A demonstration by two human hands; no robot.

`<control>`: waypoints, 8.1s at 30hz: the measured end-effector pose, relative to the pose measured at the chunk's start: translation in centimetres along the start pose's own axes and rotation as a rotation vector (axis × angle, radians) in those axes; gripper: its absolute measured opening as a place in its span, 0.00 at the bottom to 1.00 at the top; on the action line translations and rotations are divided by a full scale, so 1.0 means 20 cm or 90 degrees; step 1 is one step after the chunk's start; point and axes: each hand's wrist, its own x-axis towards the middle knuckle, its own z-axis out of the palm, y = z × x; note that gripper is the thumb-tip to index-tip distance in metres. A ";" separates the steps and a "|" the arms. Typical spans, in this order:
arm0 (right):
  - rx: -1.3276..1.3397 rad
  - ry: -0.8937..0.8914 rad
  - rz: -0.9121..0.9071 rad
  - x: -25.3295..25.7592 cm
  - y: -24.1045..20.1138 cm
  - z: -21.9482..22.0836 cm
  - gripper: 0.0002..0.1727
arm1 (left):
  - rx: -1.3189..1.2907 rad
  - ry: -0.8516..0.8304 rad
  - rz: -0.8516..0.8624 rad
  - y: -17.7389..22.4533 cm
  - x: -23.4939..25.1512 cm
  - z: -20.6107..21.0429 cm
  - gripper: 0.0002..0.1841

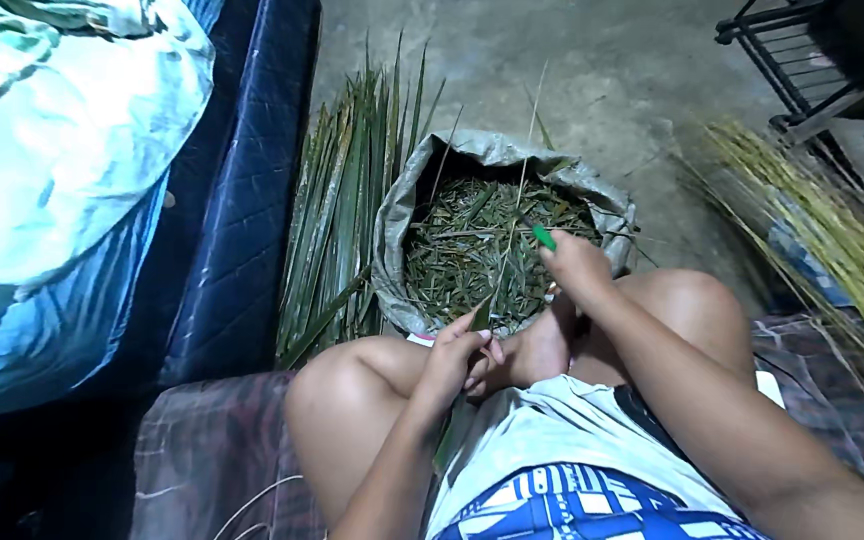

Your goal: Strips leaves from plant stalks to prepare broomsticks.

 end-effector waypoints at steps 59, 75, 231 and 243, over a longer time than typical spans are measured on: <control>-0.086 -0.300 -0.199 -0.29 -0.16 0.14 0.18 | 0.439 0.163 0.004 -0.05 0.08 0.01 0.24; -0.011 -0.316 -0.183 -0.28 -0.13 0.15 0.17 | 0.344 0.150 0.021 -0.04 0.06 0.01 0.22; 0.421 -0.148 -0.042 0.05 0.03 0.12 0.13 | 0.491 0.050 -0.003 -0.10 0.07 0.09 0.30; 0.146 -0.359 -0.198 -0.30 -0.08 0.17 0.16 | 0.577 0.197 0.029 -0.07 0.09 0.02 0.26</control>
